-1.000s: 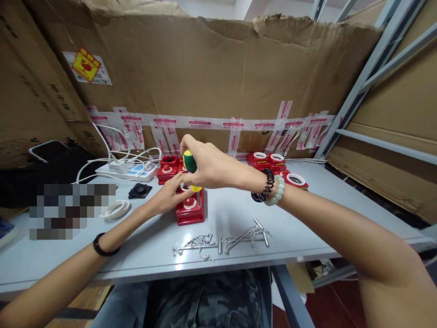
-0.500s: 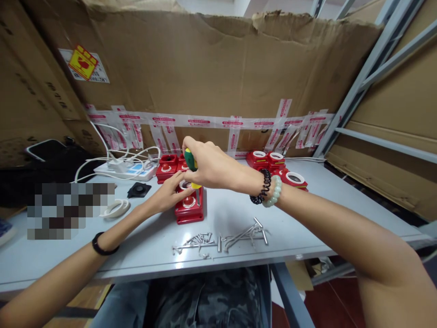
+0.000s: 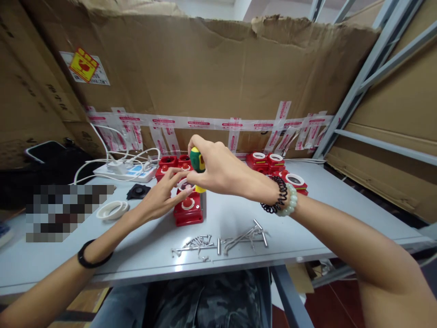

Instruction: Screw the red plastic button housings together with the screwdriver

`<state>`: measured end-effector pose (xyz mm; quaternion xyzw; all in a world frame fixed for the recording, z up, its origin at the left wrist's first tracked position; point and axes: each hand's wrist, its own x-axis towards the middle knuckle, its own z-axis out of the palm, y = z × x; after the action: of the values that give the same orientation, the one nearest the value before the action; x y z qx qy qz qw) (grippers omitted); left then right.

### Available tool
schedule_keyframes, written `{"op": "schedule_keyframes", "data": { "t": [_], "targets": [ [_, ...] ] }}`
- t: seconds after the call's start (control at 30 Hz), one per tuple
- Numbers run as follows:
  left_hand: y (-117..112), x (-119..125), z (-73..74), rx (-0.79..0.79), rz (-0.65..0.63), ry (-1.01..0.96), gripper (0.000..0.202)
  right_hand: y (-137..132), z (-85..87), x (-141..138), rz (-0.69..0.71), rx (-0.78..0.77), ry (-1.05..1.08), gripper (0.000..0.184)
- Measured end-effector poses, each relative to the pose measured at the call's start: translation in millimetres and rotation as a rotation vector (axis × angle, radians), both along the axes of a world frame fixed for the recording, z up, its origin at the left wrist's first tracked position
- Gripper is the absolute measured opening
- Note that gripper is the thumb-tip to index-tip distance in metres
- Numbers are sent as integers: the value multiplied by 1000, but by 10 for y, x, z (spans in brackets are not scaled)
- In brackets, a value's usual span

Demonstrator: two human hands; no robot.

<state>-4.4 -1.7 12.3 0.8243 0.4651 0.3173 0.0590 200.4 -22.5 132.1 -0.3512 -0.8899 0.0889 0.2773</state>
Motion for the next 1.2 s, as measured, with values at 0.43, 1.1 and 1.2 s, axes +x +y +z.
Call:
{"op": "schedule_keyframes", "data": {
  "t": [0.43, 1.1, 1.2],
  "targets": [
    [-126, 164, -33, 193, -114, 287, 21, -3, -104, 300, -60, -54, 99, 22],
    [-297, 189, -6, 271, -248, 262, 19, 113, -299, 459, -38, -166, 393, 24],
    [-130, -62, 104, 221, -154, 162, 33, 106, -259, 396, -35, -130, 408, 24]
  ]
}}
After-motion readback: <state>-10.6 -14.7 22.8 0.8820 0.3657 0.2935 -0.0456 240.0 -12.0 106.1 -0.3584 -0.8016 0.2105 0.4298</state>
